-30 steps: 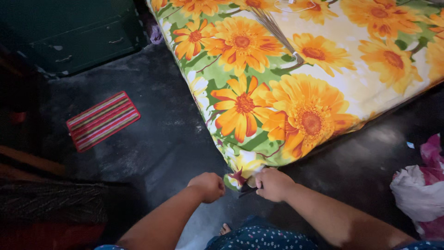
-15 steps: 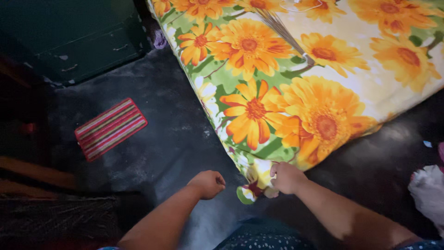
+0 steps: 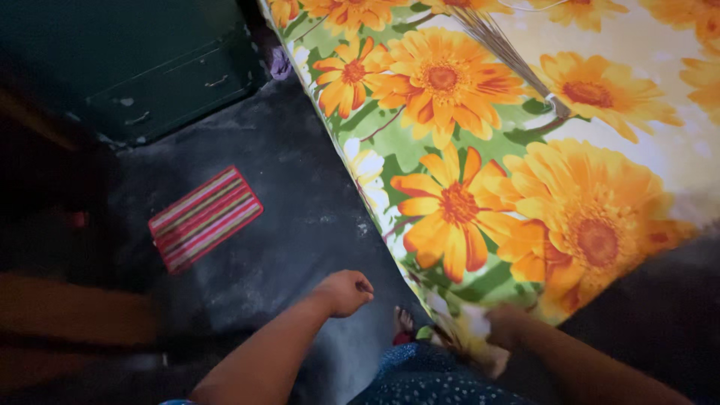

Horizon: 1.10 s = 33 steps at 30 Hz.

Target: The person straightens a floral-patterned bedsheet on a bed, smoothing it with both hands and tucking the edges under the mattress. The person adjusts the sheet repeatedly to remove wrinkles and ensure it lies flat.

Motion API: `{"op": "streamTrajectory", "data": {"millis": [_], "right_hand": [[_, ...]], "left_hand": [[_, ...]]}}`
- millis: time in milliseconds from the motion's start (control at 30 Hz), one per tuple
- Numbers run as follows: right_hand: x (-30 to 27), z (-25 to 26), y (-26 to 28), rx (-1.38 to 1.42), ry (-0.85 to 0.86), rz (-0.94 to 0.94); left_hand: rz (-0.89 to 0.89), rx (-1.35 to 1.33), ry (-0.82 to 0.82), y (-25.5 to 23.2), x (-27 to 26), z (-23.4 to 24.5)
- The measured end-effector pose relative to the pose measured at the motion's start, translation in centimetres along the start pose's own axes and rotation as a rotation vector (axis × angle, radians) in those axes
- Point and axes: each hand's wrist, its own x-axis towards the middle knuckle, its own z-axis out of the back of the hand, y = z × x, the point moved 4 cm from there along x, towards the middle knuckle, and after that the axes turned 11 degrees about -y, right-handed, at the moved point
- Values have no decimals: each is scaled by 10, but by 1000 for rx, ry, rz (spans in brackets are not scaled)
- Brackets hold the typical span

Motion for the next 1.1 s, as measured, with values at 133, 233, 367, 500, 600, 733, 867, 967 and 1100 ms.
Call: {"op": "streamTrajectory", "data": {"millis": [133, 233, 367, 500, 600, 733, 867, 967, 1100], "right_hand": [[-8, -34, -7, 225, 121, -38], [-11, -27, 0, 279, 181, -82], [72, 38, -16, 282, 135, -45], [123, 95, -31, 196, -14, 42], [180, 168, -31, 68, -266, 151], [287, 304, -42, 319, -338, -140], [373, 445, -30, 594, -569, -178], [428, 538, -8, 721, -639, -190], [501, 643, 18, 734, -709, -222]], "left_hand": [[11, -10, 41, 10, 43, 33], [-16, 40, 40, 15, 80, 63], [-26, 20, 15, 22, 131, 94], [-31, -45, -38, 36, 175, 115], [-64, -59, -74, 45, 215, 139], [-130, -71, -238, 50, 287, 195], [-260, -50, -418, 65, 362, 292], [-283, -109, -553, 79, 406, 373], [-291, -82, -573, 104, 464, 477]]}}
